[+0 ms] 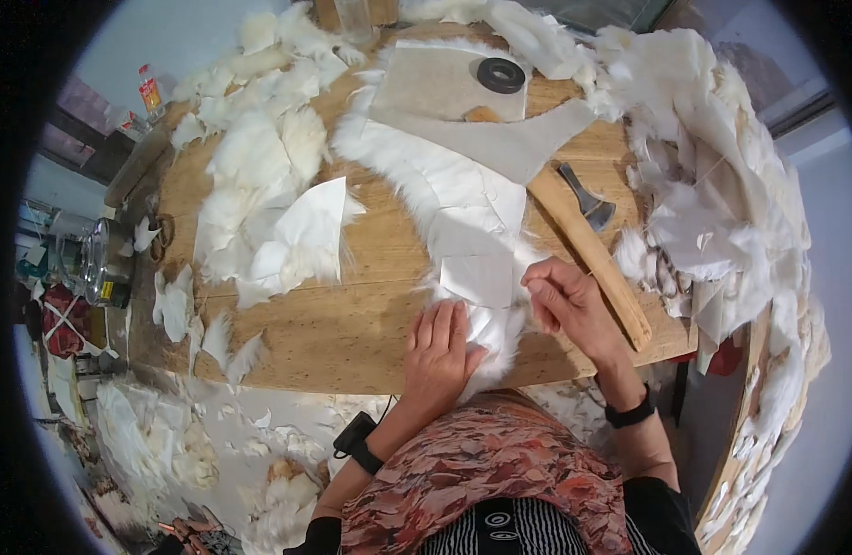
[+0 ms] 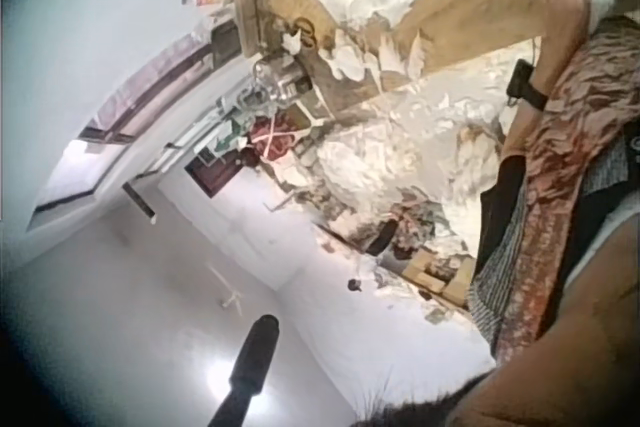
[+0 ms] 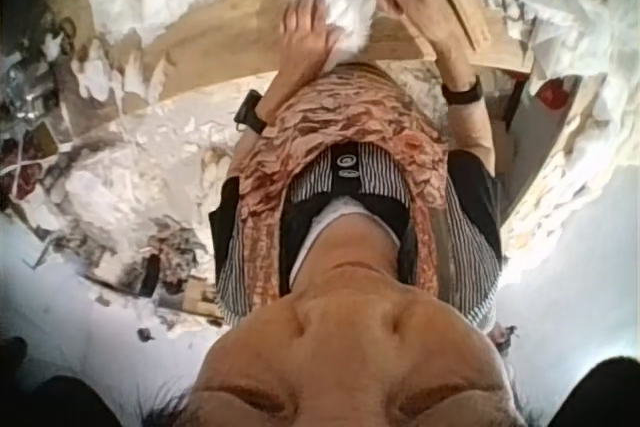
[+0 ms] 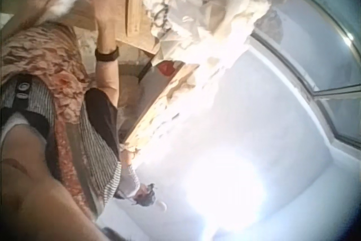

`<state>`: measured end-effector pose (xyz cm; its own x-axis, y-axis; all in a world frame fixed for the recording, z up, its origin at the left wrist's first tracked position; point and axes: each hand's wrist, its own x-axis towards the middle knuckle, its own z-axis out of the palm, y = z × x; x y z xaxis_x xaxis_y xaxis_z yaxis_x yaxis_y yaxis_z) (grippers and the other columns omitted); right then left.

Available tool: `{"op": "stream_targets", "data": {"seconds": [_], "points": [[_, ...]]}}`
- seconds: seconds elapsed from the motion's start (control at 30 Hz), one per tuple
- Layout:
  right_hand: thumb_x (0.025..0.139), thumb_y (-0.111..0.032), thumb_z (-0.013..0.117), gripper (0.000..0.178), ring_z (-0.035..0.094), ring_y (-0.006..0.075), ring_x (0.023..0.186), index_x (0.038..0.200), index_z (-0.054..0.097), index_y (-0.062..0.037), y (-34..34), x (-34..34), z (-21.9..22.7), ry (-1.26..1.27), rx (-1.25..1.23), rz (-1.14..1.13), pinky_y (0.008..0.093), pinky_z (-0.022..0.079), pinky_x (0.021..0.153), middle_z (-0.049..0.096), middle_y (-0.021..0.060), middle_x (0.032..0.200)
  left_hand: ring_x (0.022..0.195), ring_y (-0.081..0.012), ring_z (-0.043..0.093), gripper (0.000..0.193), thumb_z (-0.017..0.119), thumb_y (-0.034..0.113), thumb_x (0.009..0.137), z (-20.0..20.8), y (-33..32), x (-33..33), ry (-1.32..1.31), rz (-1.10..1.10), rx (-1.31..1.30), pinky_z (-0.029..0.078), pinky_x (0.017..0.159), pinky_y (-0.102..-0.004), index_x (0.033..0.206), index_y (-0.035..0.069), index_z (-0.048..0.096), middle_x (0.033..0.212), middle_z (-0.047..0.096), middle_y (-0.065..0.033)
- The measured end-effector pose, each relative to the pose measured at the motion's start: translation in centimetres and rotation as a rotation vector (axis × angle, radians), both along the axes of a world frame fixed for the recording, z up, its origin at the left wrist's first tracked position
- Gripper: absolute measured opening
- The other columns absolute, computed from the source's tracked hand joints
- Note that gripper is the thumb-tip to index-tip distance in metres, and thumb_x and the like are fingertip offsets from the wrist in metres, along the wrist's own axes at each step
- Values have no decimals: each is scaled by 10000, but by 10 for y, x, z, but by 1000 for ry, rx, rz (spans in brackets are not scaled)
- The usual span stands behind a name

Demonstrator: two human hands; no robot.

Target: Handling, sorting, and trimming pieces of white animal fur/hides on a workshop table.

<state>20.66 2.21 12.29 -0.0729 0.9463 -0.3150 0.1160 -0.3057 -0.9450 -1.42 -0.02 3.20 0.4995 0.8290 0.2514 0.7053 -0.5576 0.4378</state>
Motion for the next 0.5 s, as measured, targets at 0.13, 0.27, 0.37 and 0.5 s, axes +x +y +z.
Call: {"op": "stream_targets", "data": {"seconds": [0.13,0.27,0.37,0.5], "points": [[982,-139,580,116,456,30,587,1040,583,-38,-11,-18,-25,0,24,-124,205,360,508,484,-39,663,1205,-342,495,594,643,243,839,1,5,-9,12,-37,6,378,1025,-481,1334,-43,480,1311,516,-195],[909,-145,661,193,506,95,569,1052,583,-40,-3,-39,-28,-329,153,-29,265,406,519,521,11,641,1101,-347,562,501,628,145,819,-9,18,-19,23,-36,-17,427,926,-476,1276,-19,508,1243,577,-178],[816,-163,724,304,612,213,617,1062,589,-47,9,-59,-29,-553,133,121,347,472,579,599,90,670,1036,-359,577,479,650,91,789,-1,31,-23,-75,-25,-99,445,877,-468,1242,-4,526,1169,603,-174],[743,-197,771,371,627,230,634,1056,604,-84,14,-58,-67,-684,221,82,354,496,611,603,83,667,992,-375,574,520,690,28,743,-2,46,-18,-241,44,-258,466,841,-455,1240,29,537,1088,612,-167]]}}
